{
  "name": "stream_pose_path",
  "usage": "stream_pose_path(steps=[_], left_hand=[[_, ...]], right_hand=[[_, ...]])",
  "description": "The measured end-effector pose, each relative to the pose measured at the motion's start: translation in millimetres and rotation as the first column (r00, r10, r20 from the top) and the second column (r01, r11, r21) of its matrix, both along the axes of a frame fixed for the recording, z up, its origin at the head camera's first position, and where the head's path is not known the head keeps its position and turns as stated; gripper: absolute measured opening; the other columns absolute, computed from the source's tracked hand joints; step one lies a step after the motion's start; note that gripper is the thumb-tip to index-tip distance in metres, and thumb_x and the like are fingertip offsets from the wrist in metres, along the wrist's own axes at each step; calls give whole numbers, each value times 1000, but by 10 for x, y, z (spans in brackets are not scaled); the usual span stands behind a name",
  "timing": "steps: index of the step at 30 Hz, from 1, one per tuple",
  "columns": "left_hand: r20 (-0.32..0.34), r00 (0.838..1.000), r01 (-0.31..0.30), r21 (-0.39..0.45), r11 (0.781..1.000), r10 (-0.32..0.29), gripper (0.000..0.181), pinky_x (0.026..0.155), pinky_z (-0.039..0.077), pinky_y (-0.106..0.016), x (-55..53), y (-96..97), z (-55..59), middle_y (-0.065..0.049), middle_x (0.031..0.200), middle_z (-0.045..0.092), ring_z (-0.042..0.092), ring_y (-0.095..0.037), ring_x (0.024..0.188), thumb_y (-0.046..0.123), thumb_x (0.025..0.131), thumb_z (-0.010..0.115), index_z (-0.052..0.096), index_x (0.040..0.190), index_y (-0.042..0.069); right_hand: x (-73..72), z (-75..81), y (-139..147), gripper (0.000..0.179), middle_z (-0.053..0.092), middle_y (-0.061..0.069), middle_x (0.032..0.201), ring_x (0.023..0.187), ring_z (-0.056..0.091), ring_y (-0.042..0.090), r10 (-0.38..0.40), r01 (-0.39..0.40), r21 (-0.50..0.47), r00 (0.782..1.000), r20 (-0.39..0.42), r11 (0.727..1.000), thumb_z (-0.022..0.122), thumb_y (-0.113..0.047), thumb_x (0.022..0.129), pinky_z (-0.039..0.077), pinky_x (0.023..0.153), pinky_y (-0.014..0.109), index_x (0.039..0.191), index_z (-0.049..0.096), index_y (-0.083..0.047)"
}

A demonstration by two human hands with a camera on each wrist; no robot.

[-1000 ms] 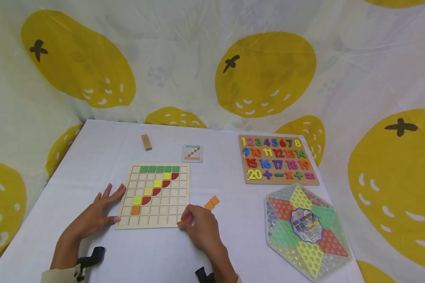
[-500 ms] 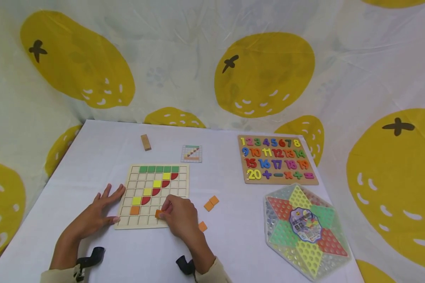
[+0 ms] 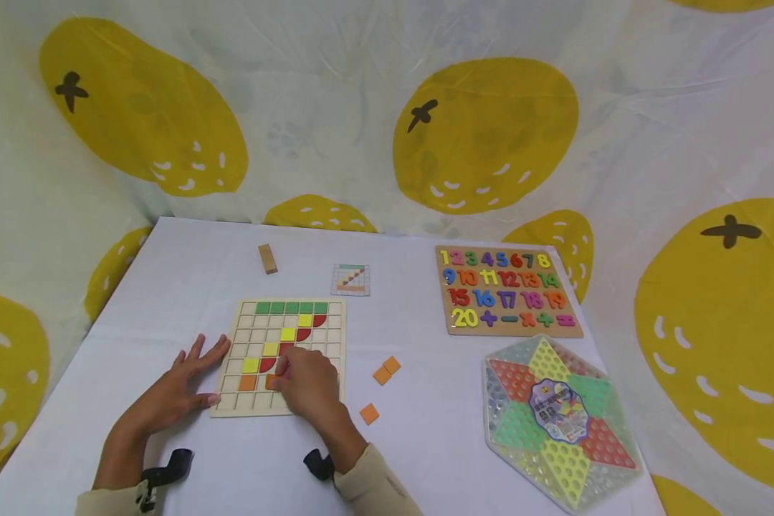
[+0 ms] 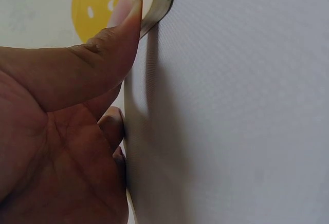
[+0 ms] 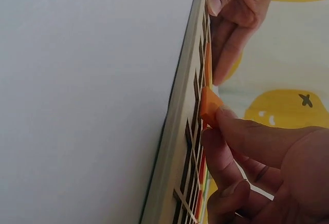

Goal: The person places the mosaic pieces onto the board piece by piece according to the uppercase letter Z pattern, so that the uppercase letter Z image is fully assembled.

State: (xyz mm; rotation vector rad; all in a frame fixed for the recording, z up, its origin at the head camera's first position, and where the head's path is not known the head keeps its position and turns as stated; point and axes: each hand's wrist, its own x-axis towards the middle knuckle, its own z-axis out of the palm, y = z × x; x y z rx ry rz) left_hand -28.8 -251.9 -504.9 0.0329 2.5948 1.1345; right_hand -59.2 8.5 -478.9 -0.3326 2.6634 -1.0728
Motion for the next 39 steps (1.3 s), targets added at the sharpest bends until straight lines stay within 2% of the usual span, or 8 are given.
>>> stream_pose_path(steps=[7,13,21,29,33,39], left_hand=[[3,1000,5,-7,1000,-5,111,117,3,-89,-9,-5,-2,-14,179,11,-14,-54,162,12,76,91,30,168,30],[15,1000,-2,-21,1000,2,111,116,5,-89,-10,-7,-3,-15,179,10,-12,-59,160,11,76,91,31,168,30],[16,1000,-1,-9,1000,1,110,118,2,-88,-19,5,-1,-14,178,14,-13,-54,162,10,76,91,32,168,28],[20,1000,-4,-15,1000,4,111,116,3,-90,-35,18,-4,-13,179,12,-14,-56,161,11,77,91,31,168,29],[14,1000,-3,-19,1000,3,110,117,2,-89,-29,17,-12,-13,178,14,-14,-54,162,11,77,91,31,168,28],[3,1000,0,-13,1000,0,109,119,0,-87,-14,13,-10,-13,178,15,-13,-49,164,10,77,91,32,167,27]], right_hand=[[-46,-58,-125,17,59,-10,66,63,53,5,31,-30,58,1000,-5,998,86,-26,90,42,56,21,87,70,-20],[-49,-48,-221,16,59,-11,66,62,53,5,49,-49,92,999,-2,995,87,-26,89,41,57,21,88,71,-21],[-33,-27,-206,18,58,-12,65,64,52,5,90,-91,130,996,15,987,89,-27,87,41,59,23,84,72,-23],[-88,-105,-200,21,62,-13,66,66,57,7,-7,14,131,999,-46,991,88,-24,87,42,57,25,80,68,-24],[-91,-104,-207,20,62,-13,66,66,57,7,11,-3,141,999,-53,990,88,-23,87,41,56,24,80,69,-24],[-68,-42,-172,12,56,-11,64,61,51,8,60,-55,130,998,-31,990,86,-21,88,39,55,23,89,75,-22]])
